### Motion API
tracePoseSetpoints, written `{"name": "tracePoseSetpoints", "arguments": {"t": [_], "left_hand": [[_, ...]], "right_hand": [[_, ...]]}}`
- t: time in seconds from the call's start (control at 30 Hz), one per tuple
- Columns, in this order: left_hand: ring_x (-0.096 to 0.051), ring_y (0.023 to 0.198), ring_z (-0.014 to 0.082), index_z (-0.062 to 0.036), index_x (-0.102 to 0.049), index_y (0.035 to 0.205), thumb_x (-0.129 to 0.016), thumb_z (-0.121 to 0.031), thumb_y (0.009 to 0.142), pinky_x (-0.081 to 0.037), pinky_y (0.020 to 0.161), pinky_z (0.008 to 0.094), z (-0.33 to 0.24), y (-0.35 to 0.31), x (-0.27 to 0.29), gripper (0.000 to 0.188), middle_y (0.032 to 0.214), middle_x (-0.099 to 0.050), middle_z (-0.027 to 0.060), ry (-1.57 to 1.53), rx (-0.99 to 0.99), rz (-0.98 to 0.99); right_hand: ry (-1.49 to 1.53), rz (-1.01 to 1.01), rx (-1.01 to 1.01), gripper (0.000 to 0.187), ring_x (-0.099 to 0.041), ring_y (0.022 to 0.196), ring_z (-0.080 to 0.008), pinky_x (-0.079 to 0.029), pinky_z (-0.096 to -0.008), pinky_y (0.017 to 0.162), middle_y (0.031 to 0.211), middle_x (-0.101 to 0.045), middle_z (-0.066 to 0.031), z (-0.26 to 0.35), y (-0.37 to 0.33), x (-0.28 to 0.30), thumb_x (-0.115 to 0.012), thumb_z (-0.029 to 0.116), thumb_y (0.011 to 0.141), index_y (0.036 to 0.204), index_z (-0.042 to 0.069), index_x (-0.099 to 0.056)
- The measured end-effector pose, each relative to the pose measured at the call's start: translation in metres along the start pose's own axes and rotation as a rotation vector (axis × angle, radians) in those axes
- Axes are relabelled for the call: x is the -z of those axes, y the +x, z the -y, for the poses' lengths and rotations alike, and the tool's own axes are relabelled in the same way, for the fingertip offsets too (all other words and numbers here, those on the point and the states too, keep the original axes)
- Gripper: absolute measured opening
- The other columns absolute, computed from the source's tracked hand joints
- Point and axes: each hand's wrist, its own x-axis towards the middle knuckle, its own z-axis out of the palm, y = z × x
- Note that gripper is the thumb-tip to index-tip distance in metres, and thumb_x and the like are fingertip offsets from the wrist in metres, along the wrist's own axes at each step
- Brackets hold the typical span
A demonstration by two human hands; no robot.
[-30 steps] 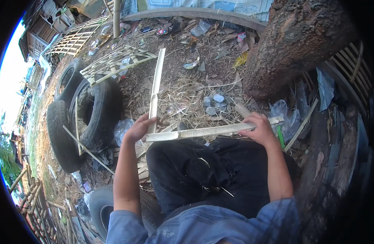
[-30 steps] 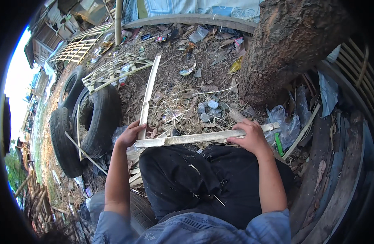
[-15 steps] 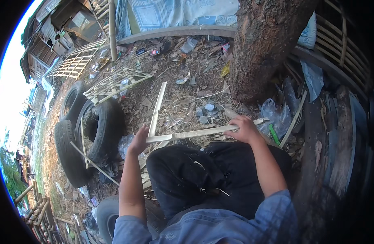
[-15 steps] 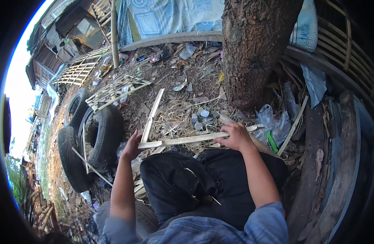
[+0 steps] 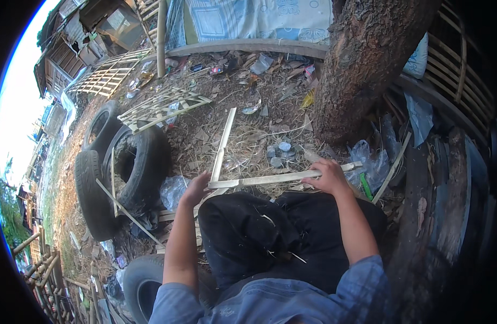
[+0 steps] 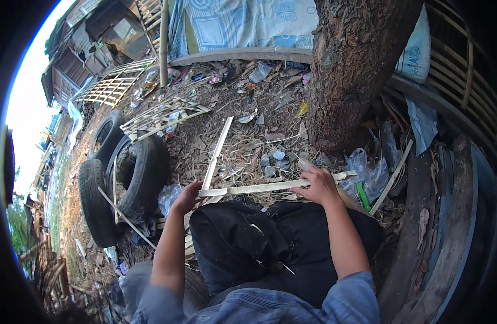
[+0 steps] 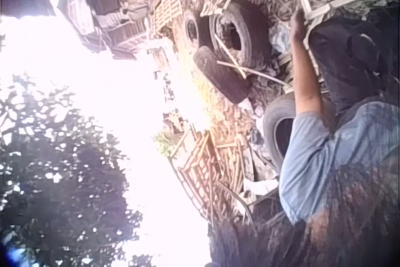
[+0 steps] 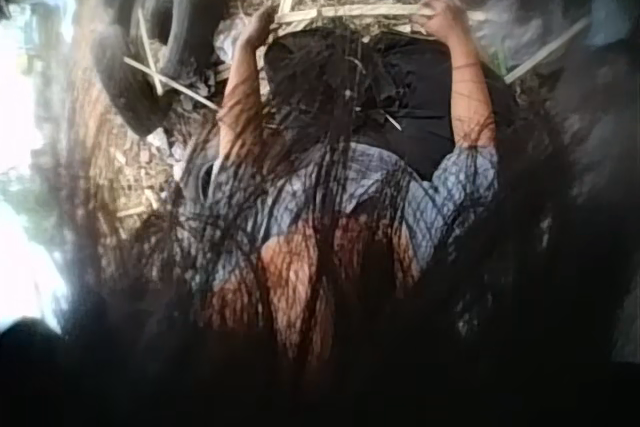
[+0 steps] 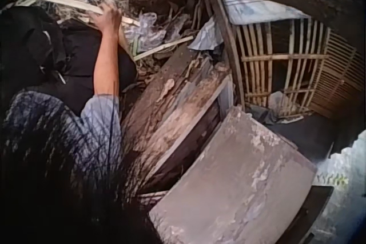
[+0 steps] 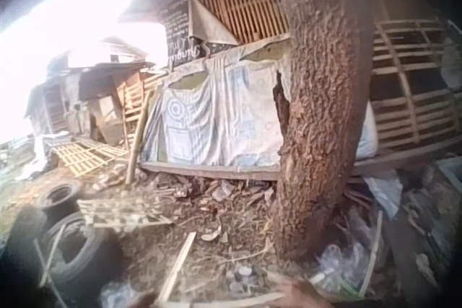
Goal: The person assembles a lattice frame by aligning thin wooden slats and securing them with small nails using a wooden mallet.
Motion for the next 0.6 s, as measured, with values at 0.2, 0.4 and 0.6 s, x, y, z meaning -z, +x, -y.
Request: {"name": "tracePoseSetpoints", "arguments": {"t": [0.2,0.4,0.6], "left_hand": [[-0.044,0.130,0.0244,-0.0037,-0.050,0.139,-0.044,-0.052,0.100,-0.036,0.106,0.0453,-0.024,-0.010,-0.020,0.063,0.139,-0.050,0.0114,0.029,-0.125,-0.002],[-0.042,0.132,0.0248,-0.0068,-0.047,0.139,-0.045,-0.057,0.097,-0.031,0.111,0.0501,-0.022,-0.023,-0.037,0.066,0.137,-0.052,0.0091,-0.420,-0.263,0.056],[-0.044,0.132,0.0215,-0.0109,-0.054,0.128,-0.062,-0.032,0.095,-0.033,0.113,0.0539,-0.004,-0.034,-0.074,0.041,0.132,-0.056,0.0055,-0.760,-0.483,-0.004]], "right_hand": [[0.003,-0.007,-0.059,0.047,-0.064,0.095,-0.0326,-0.048,-0.0417,0.090,0.097,-0.068,-0.0099,-0.003,0.001,0.000,-0.081,0.051,0.070,0.090,0.009,-0.073],[0.048,-0.005,-0.076,0.044,-0.064,0.096,-0.0354,-0.048,-0.0438,0.090,0.099,-0.069,-0.0115,0.001,0.003,0.001,-0.079,0.047,0.073,0.091,0.007,-0.072],[0.125,-0.016,-0.091,0.040,-0.066,0.095,-0.0362,-0.051,-0.0432,0.086,0.100,-0.069,-0.0139,0.001,0.005,0.001,-0.077,0.042,0.078,0.093,0.005,-0.072]]}}
